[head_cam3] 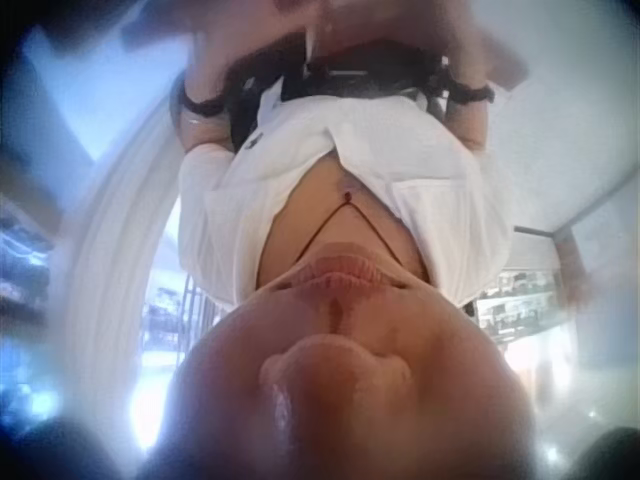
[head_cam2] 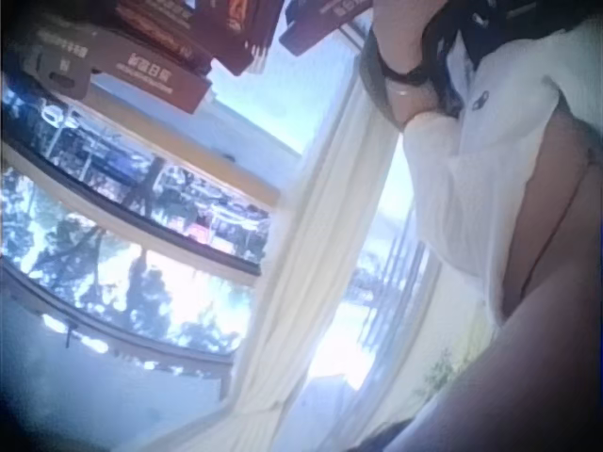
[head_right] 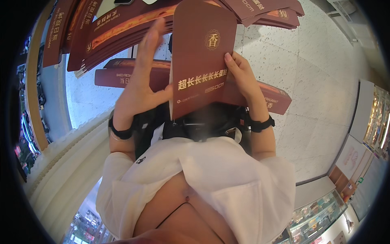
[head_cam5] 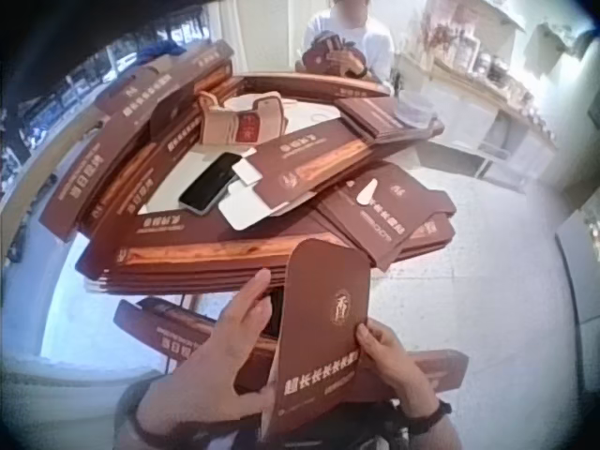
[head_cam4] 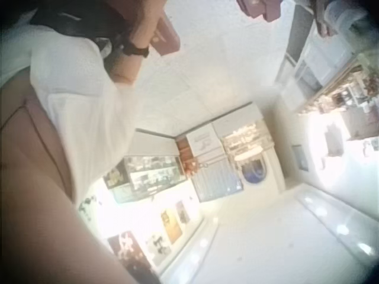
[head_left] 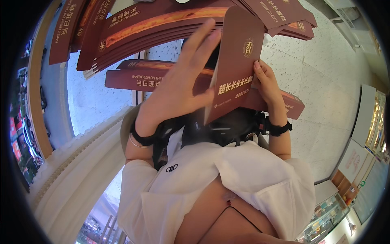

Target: The person folds flat maroon cardboard pieces into long rectangular boxes. They then use clear tape to seal the ends of the boxes. The person handles the boxes one at a time and places the finished boxes on a pile.

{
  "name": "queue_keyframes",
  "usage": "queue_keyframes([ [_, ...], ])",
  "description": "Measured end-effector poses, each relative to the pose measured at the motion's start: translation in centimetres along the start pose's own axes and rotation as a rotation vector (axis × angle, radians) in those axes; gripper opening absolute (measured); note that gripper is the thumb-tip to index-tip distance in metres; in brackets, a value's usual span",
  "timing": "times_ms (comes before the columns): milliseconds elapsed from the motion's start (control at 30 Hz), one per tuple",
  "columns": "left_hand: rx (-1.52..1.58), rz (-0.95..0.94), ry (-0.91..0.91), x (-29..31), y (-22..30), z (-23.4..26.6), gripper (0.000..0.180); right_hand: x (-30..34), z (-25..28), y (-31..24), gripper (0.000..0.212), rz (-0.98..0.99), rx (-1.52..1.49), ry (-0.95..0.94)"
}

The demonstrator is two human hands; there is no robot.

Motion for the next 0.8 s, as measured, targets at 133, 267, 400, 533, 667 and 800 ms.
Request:
queue_keyframes([
  [133,-0.839,-0.178,-0.191,-0.7,0.8,-0.9,0.052,1.2,-3.3,-2.7,0.051,0.211,0.238,-0.094],
  [267,-1.025,-0.361,-0.134,1.0,1.3,-1.8,0.041,1.7,-1.7,-3.1,0.062,0.302,0.05,0.031],
  [400,-0.955,-0.34,0.015,2.1,2.0,0.0,0.037,2.4,-1.6,-4.7,0.057,0.392,0.054,0.076],
  [533,-0.692,0.013,0.208,4.8,-2.8,4.8,0.034,5.1,-6.0,-5.1,0.073,0.669,0.949,-0.277],
  [667,-0.176,0.316,0.762,10.4,-8.0,11.7,0.034,5.7,-7.4,-1.8,0.079,0.508,1.381,-0.391],
  [800,0.258,0.557,0.644,9.2,-11.3,10.9,0.035,6.4,-3.6,-2.1,0.08,0.209,1.285,-0.445],
])
Point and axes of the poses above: each hand's wrist, its own x-axis away from the middle knuckle, its own z-axis out of the back of the hand, y = z × x, the point moved 10 cm from there along -x, towards the middle knuckle, and after that the axes turned 15 degrees about -x, right-handed, at the moved point
